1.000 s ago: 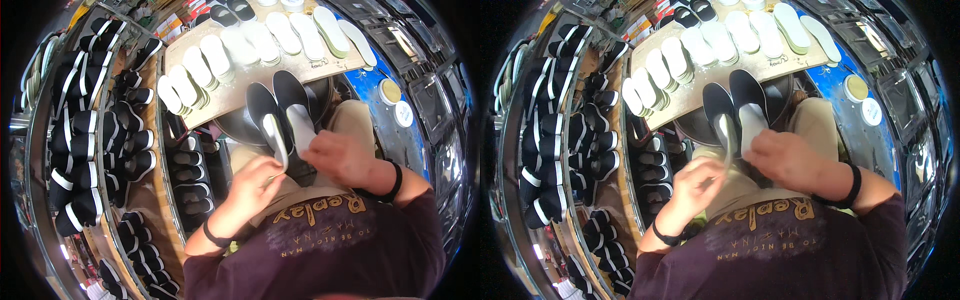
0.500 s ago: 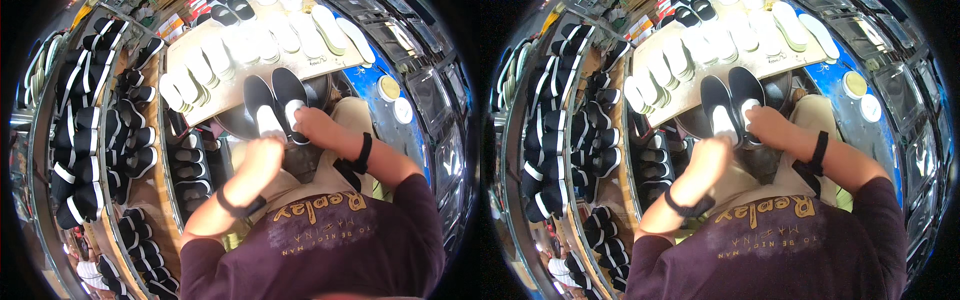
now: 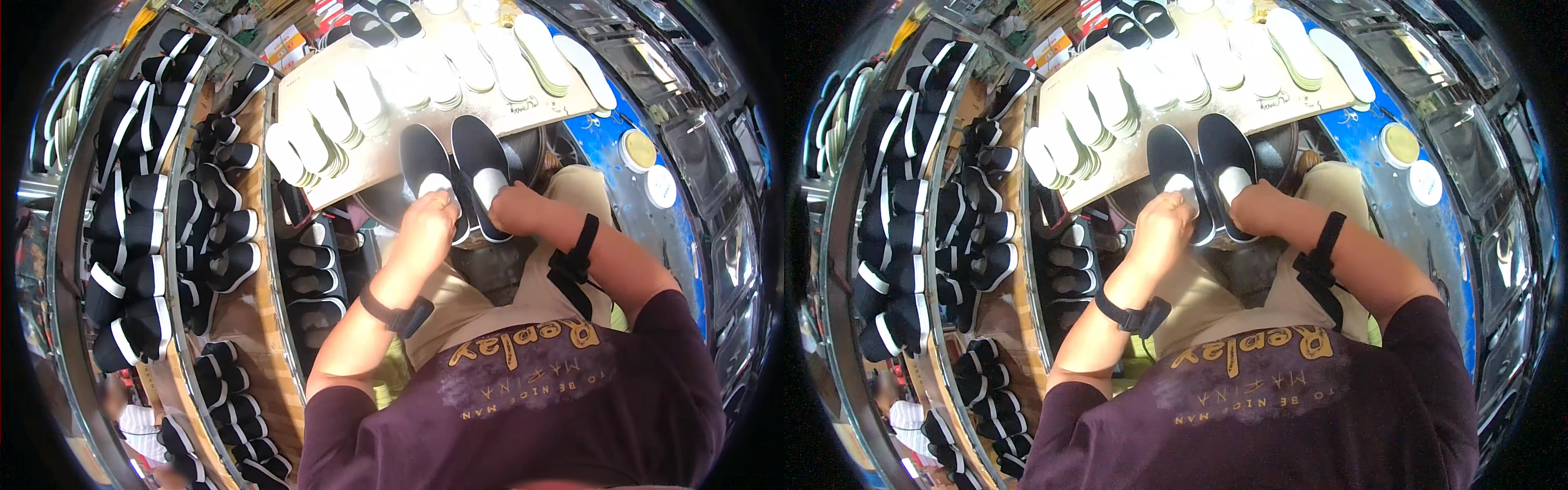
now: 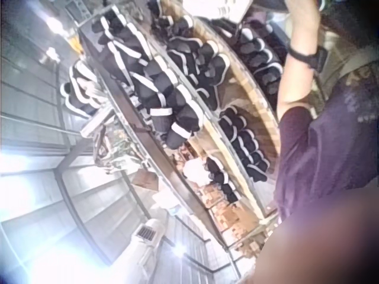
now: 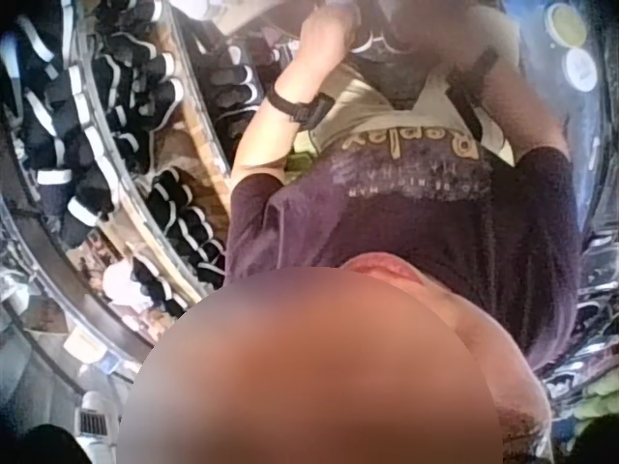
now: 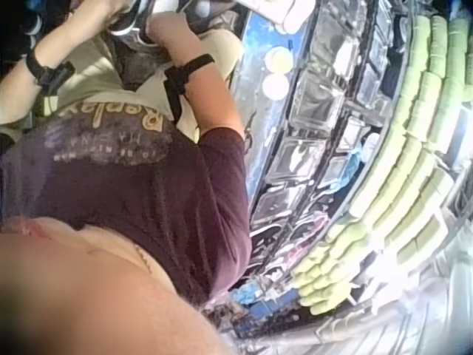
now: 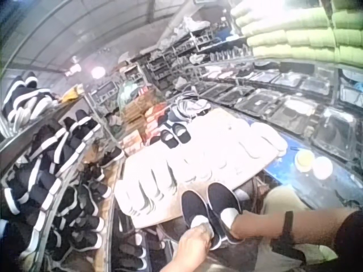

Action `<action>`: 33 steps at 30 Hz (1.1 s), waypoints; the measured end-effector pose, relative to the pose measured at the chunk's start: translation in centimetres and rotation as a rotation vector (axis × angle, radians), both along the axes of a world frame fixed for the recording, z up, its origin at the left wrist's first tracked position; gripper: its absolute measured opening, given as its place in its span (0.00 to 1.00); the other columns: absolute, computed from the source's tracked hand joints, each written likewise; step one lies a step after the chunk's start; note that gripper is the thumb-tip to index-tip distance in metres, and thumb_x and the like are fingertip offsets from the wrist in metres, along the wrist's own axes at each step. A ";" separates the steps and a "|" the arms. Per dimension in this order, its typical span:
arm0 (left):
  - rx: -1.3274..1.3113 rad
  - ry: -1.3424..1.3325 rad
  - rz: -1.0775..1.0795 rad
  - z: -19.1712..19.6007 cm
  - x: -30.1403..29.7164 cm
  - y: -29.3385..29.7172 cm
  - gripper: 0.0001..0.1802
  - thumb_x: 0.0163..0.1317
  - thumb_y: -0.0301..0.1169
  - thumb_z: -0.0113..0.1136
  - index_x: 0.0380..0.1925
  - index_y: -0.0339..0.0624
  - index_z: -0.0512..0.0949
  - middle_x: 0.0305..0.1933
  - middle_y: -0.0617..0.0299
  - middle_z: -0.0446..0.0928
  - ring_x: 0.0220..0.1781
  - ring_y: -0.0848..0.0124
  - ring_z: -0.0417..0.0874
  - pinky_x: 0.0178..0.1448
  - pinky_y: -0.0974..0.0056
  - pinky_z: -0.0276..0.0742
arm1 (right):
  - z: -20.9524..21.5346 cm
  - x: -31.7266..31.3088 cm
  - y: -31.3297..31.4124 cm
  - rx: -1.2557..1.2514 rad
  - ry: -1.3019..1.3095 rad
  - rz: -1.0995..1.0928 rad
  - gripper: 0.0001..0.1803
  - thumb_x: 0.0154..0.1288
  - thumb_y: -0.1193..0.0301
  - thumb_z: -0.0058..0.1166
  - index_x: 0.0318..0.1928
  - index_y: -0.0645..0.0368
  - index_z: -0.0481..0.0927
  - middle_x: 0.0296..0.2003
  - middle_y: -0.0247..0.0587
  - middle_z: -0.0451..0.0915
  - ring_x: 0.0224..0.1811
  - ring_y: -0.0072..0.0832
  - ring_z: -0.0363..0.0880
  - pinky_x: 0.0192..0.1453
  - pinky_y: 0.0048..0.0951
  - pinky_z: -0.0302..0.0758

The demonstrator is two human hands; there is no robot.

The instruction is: The person trims the edges of shoes using shears, places them on a rack, and picks up new shoes from a conveyor belt. They then insert insoles into the shoes by hand and place the finished shoes back onto the conveyor belt.

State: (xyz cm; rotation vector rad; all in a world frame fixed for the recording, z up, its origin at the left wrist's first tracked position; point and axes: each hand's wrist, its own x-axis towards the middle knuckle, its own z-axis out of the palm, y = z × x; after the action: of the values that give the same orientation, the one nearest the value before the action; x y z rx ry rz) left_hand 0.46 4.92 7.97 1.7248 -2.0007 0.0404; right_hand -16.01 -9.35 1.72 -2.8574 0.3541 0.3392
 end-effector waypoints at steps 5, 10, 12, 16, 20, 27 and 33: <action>0.442 0.098 0.130 -4.5 3.4 -2.0 0.06 0.44 0.20 0.58 0.23 0.38 0.82 0.32 0.48 0.81 0.36 0.52 0.83 0.39 0.54 0.78 | 0.3 0.6 0.6 0.001 0.006 0.002 0.09 0.58 0.65 0.50 0.26 0.50 0.83 0.28 0.41 0.82 0.36 0.42 0.81 0.44 0.50 0.73; 0.810 0.164 -0.011 -5.6 4.1 -3.6 0.03 0.45 0.23 0.58 0.20 0.37 0.81 0.21 0.45 0.77 0.24 0.53 0.80 0.32 0.56 0.75 | -0.1 0.6 0.6 -0.014 0.023 -0.007 0.08 0.57 0.65 0.52 0.26 0.50 0.82 0.27 0.42 0.81 0.37 0.43 0.81 0.43 0.50 0.72; 0.923 0.205 -0.074 -3.8 3.8 -3.7 0.07 0.50 0.26 0.55 0.24 0.36 0.82 0.27 0.46 0.81 0.31 0.52 0.82 0.38 0.55 0.76 | 0.6 0.2 0.9 -0.025 0.013 0.007 0.08 0.57 0.66 0.51 0.27 0.51 0.83 0.28 0.43 0.82 0.37 0.43 0.82 0.42 0.49 0.73; 0.731 0.138 0.327 0.4 -0.9 -2.0 0.22 0.59 0.35 0.58 0.53 0.39 0.75 0.41 0.38 0.80 0.46 0.46 0.82 0.51 0.50 0.77 | 3.2 -2.4 2.4 0.043 -0.405 -0.136 0.07 0.58 0.68 0.52 0.30 0.53 0.83 0.30 0.43 0.82 0.37 0.43 0.82 0.41 0.45 0.74; 0.783 -0.006 0.115 1.1 -4.3 -1.2 0.39 0.52 0.48 0.69 0.60 0.40 0.67 0.43 0.41 0.80 0.47 0.49 0.82 0.50 0.52 0.78 | 6.9 -4.1 3.1 0.297 -0.675 -0.400 0.07 0.61 0.71 0.55 0.37 0.58 0.83 0.32 0.43 0.82 0.37 0.42 0.81 0.41 0.38 0.76; 0.327 -0.025 0.184 -4.9 -6.5 -1.6 0.24 0.42 0.47 0.74 0.32 0.44 0.77 0.34 0.55 0.75 0.41 0.59 0.78 0.44 0.56 0.74 | 5.0 -7.6 0.0 0.214 -0.720 -0.526 0.07 0.60 0.73 0.58 0.38 0.61 0.83 0.35 0.47 0.83 0.37 0.42 0.82 0.42 0.36 0.76; 0.004 0.144 0.024 0.3 -1.6 2.6 0.23 0.41 0.50 0.73 0.22 0.44 0.76 0.26 0.59 0.70 0.31 0.61 0.77 0.34 0.57 0.73 | 3.0 -11.4 -2.4 0.099 -0.575 -0.615 0.07 0.61 0.72 0.56 0.38 0.59 0.83 0.36 0.48 0.82 0.39 0.47 0.81 0.42 0.40 0.76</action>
State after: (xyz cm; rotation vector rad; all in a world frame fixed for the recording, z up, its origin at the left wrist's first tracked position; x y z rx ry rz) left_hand -1.19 7.57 8.25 1.7041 -1.8768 -0.0773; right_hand -27.42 -11.74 4.75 -2.4324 1.0013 -0.5444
